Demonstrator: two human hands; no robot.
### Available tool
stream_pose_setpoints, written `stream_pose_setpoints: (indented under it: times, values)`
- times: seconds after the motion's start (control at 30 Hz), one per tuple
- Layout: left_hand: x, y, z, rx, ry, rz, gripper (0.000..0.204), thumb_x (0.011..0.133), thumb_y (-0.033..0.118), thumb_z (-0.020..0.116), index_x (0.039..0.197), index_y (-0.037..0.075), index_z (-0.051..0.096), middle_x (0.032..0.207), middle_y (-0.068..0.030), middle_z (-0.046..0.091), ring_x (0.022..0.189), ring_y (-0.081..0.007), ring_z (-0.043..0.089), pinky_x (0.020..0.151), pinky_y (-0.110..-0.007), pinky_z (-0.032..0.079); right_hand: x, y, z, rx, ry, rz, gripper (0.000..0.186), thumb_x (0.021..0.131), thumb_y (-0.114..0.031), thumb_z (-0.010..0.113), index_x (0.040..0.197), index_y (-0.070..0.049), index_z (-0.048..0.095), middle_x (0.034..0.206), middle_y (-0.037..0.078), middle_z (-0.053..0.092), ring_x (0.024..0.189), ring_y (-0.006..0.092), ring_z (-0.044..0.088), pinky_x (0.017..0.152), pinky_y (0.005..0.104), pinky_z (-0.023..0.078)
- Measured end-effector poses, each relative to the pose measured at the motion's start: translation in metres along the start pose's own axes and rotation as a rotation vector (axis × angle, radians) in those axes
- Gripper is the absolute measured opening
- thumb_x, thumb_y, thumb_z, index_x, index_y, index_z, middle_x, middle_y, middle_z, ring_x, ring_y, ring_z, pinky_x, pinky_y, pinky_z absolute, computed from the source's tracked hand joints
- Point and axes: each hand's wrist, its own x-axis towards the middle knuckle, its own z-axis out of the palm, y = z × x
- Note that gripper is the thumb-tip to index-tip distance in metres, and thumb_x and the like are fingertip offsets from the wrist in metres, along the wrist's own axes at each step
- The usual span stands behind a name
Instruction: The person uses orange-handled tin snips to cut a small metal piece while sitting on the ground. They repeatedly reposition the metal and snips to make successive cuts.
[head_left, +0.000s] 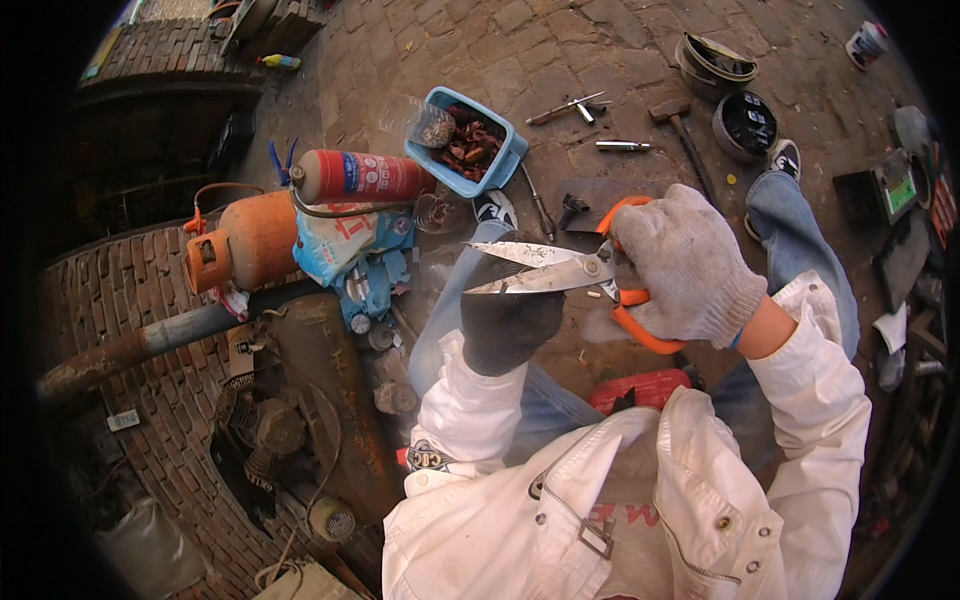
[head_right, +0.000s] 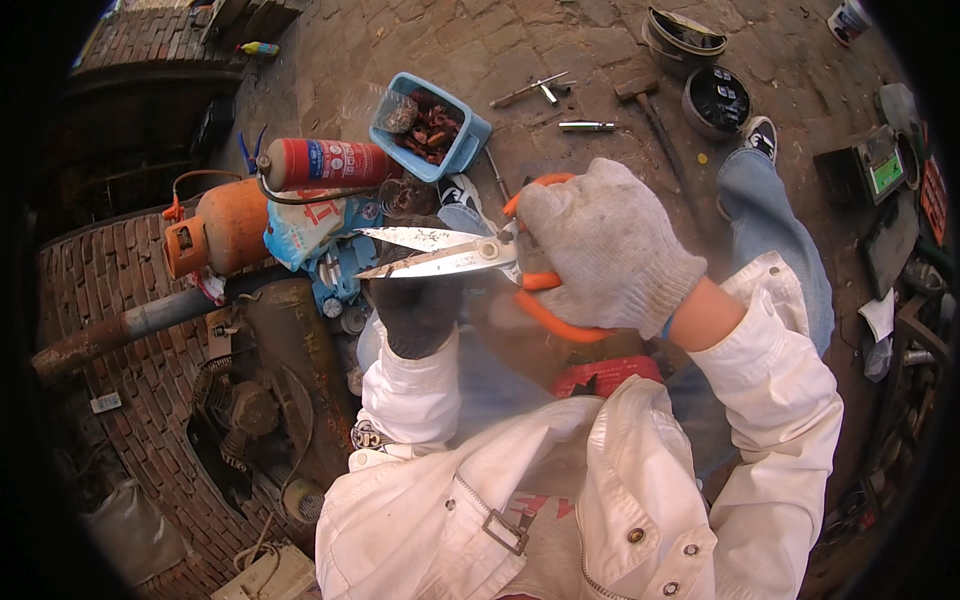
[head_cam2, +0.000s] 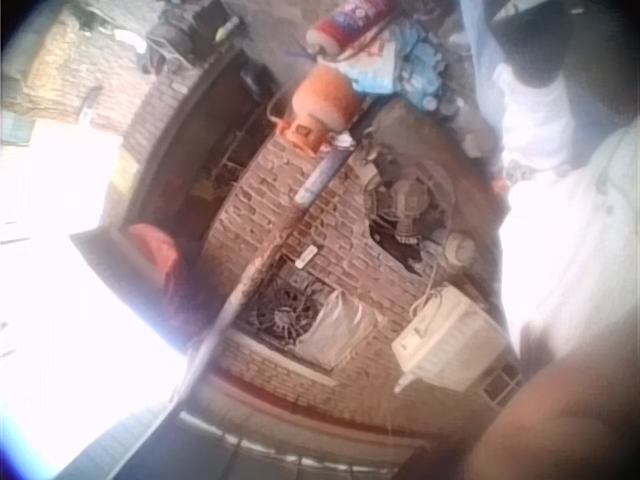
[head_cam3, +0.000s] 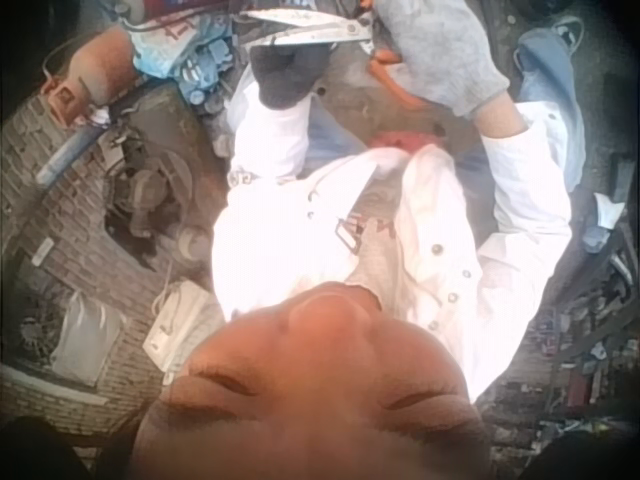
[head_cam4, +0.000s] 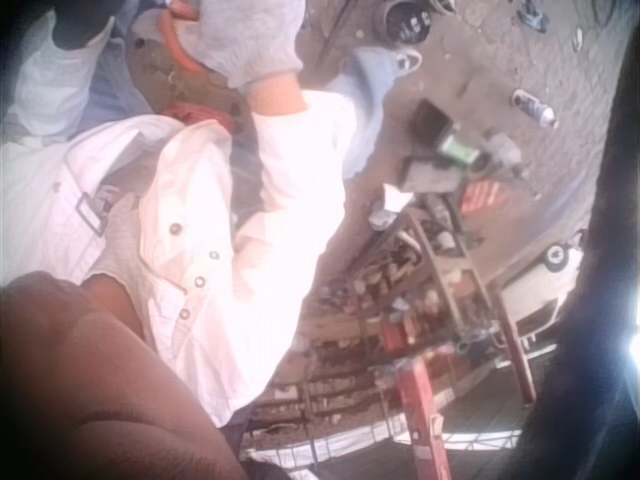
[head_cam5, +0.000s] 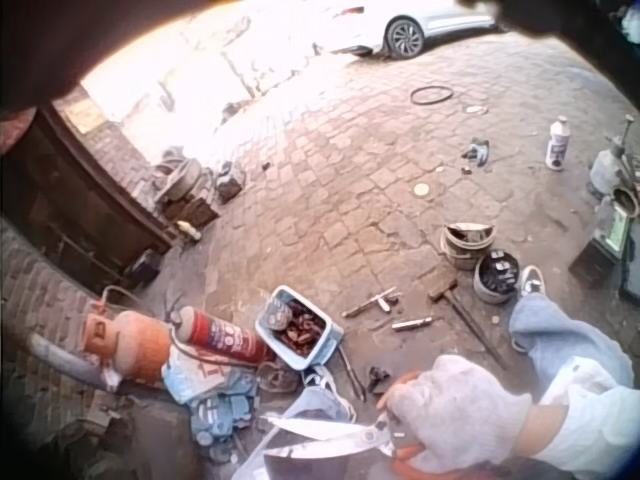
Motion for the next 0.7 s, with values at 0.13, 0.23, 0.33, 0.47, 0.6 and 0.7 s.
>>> stream_pose_setpoints:
  times: [0.13,0.23,0.33,0.47,0.6,0.7]
  values:
    - [0.004,0.002,-0.001,0.093,-0.036,0.061,0.016,0.076,0.003,0.067,0.092,0.005,0.070,0.085,-0.0098,0.068,0.079,-0.0291,0.067,0.070,-0.038,0.053,0.000,0.001,0.000,0.038,0.014,-0.021,0.047,0.061,-0.033,0.080,0.095,-0.008,0.061,0.080,0.010,0.064,0.074,0.0310,0.062,0.072,0.0393,0.044]
    - [0.006,0.003,-0.001,0.175,-0.063,0.114,0.017,0.075,0.002,0.067,0.091,0.006,0.070,0.085,-0.0097,0.068,0.078,-0.0299,0.067,0.069,-0.039,0.053,0.001,0.003,0.001,0.027,0.124,-0.068,0.049,0.060,-0.033,0.080,0.097,-0.008,0.060,0.083,0.011,0.064,0.076,0.0313,0.062,0.073,0.0397,0.044]
    - [0.004,0.000,0.000,0.169,-0.061,0.124,0.018,0.074,0.001,0.067,0.091,0.007,0.070,0.084,-0.0097,0.068,0.078,-0.0305,0.067,0.069,-0.040,0.053,0.000,0.004,0.002,0.033,0.063,-0.038,0.050,0.060,-0.032,0.080,0.099,-0.008,0.059,0.087,0.011,0.064,0.078,0.0315,0.061,0.074,0.0399,0.044]
    - [-0.003,-0.011,-0.001,0.012,-0.068,0.052,0.015,0.082,0.004,0.066,0.097,0.005,0.067,0.089,-0.0110,0.067,0.081,-0.0292,0.066,0.072,-0.038,0.053,0.000,0.003,0.002,0.025,0.048,-0.029,0.048,0.060,-0.033,0.080,0.096,-0.008,0.060,0.083,0.011,0.065,0.074,0.0313,0.061,0.072,0.0391,0.044]
    - [-0.005,-0.023,-0.012,-0.343,-0.216,-0.062,0.028,0.093,0.006,0.060,0.120,0.000,0.055,0.109,-0.0130,0.063,0.097,-0.0243,0.063,0.087,-0.036,0.052,0.000,0.001,0.002,-0.010,0.010,0.003,0.047,0.061,-0.039,0.080,0.093,-0.009,0.062,0.077,0.010,0.065,0.067,0.0303,0.061,0.070,0.0381,0.045]
    - [-0.010,-0.021,-0.010,-0.326,-0.171,0.027,0.030,0.096,0.007,0.057,0.125,-0.002,0.052,0.114,-0.0137,0.062,0.102,-0.0235,0.062,0.090,-0.036,0.052,-0.001,0.000,0.003,-0.049,-0.010,0.020,0.048,0.062,-0.043,0.079,0.092,-0.009,0.062,0.075,0.009,0.065,0.064,0.0293,0.061,0.067,0.0377,0.046]
